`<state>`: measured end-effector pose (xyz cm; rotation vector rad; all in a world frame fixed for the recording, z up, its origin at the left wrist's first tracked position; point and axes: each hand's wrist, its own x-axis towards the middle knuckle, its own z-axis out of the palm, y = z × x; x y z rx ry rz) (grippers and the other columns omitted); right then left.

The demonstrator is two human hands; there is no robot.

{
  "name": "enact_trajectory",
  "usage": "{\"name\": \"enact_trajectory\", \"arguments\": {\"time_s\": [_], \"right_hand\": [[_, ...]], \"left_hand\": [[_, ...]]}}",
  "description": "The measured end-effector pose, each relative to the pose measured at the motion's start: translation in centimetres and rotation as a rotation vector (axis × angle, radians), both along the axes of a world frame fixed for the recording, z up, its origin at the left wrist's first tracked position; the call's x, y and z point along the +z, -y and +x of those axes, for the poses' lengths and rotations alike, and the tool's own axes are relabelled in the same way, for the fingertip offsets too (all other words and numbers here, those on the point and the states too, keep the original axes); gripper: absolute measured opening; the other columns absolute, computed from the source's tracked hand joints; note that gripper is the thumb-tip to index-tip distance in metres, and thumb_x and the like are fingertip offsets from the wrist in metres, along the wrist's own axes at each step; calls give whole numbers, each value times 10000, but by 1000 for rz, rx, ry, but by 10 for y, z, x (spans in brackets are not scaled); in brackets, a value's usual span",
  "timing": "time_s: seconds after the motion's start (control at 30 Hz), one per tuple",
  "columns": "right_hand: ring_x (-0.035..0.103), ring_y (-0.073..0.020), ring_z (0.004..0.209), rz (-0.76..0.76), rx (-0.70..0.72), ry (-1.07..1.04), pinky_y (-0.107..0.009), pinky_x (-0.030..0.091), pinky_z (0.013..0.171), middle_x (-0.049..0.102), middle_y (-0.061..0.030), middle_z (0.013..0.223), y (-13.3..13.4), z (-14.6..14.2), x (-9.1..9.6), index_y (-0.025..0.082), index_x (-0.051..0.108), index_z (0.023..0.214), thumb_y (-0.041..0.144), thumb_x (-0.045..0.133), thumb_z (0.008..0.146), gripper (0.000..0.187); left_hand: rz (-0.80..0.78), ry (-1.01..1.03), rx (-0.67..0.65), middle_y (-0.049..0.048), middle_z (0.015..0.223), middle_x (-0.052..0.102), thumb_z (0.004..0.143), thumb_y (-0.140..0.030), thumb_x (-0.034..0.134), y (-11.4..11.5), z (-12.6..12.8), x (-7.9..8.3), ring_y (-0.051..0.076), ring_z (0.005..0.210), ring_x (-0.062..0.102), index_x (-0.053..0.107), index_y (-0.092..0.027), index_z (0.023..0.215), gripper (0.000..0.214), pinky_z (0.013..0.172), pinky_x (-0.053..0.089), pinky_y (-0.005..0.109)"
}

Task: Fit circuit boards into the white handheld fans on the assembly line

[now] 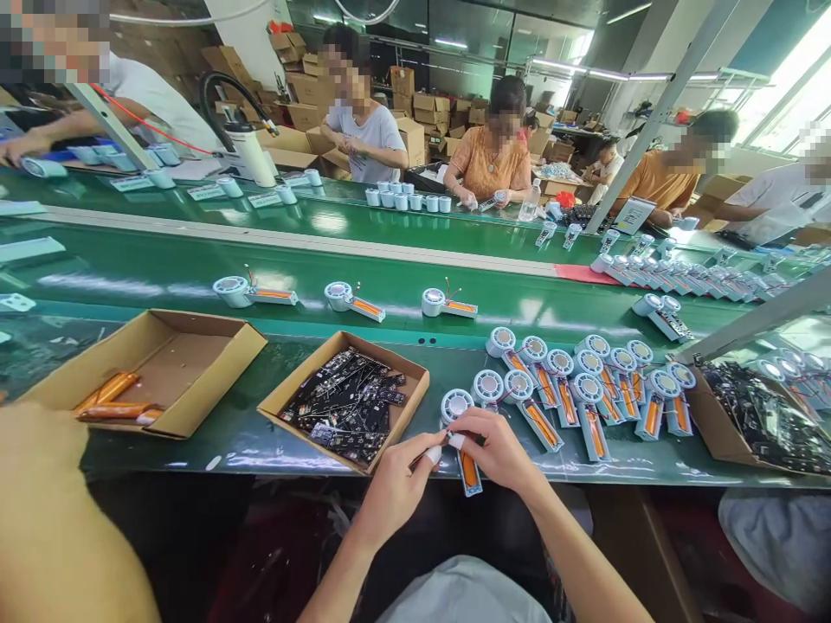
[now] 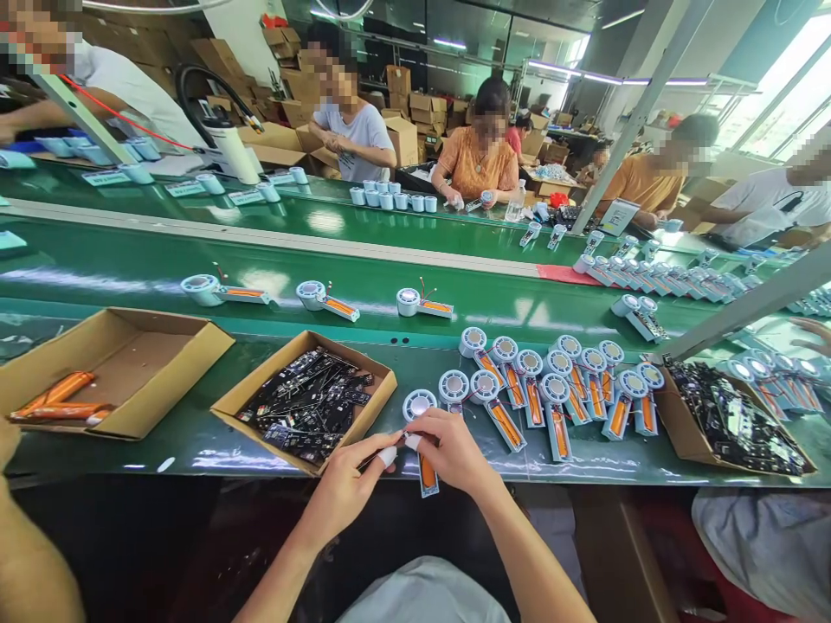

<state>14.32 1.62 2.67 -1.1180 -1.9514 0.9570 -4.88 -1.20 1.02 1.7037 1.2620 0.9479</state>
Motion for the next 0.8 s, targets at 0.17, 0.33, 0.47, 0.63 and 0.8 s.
{"name": "enact_trajectory", "arguments": {"time_s": [0.17, 0.33, 0.47, 0.63, 0.8], "right_hand": [[635, -176, 808, 53, -55, 75, -275, 487, 720, 669, -51, 893, 5, -3, 4, 202, 750, 940, 165, 571, 935, 183], [591, -154, 676, -126, -145, 79, -254, 450, 644, 646, -6, 713, 13, -1, 11, 202, 732, 928, 239, 559, 959, 179], [570, -137, 628, -376, -194, -248, -233, 434, 595, 621, 15, 676, 14, 3, 8, 174, 685, 897, 316, 636, 865, 154], [504, -111, 607, -392, -32, -295, -224, 402, 593, 562, 36, 679, 18, 0, 12, 188, 632, 854, 283, 583, 858, 107], [506, -115, 644, -275, 70, -205, -236, 421, 632, 593, 23, 763, 26, 3, 18, 201, 642, 884, 253, 635, 834, 73]], "left_hand": [[45, 2, -11, 76, 1094, 789, 905, -246, 494, -2, 5, -2, 228, 910, 756, 765, -222, 1082, 324, 870, 610, 353], [-80, 92, 6, 92, 1131, 773, 959, -374, 453, 11, 11, 10, 256, 1091, 708, 732, -207, 1116, 362, 1000, 547, 393], [-244, 217, 88, 121, 1081, 770, 947, -453, 451, 13, 17, 0, 259, 984, 737, 671, -171, 1132, 402, 918, 582, 414], [-293, 250, 25, 109, 962, 775, 783, -449, 654, 0, 34, -18, 271, 879, 744, 655, -160, 1026, 378, 817, 595, 412], [-349, 430, 4, 105, 1041, 757, 761, -431, 681, -4, 42, -14, 293, 1035, 702, 651, -155, 1024, 383, 951, 539, 435]]}}
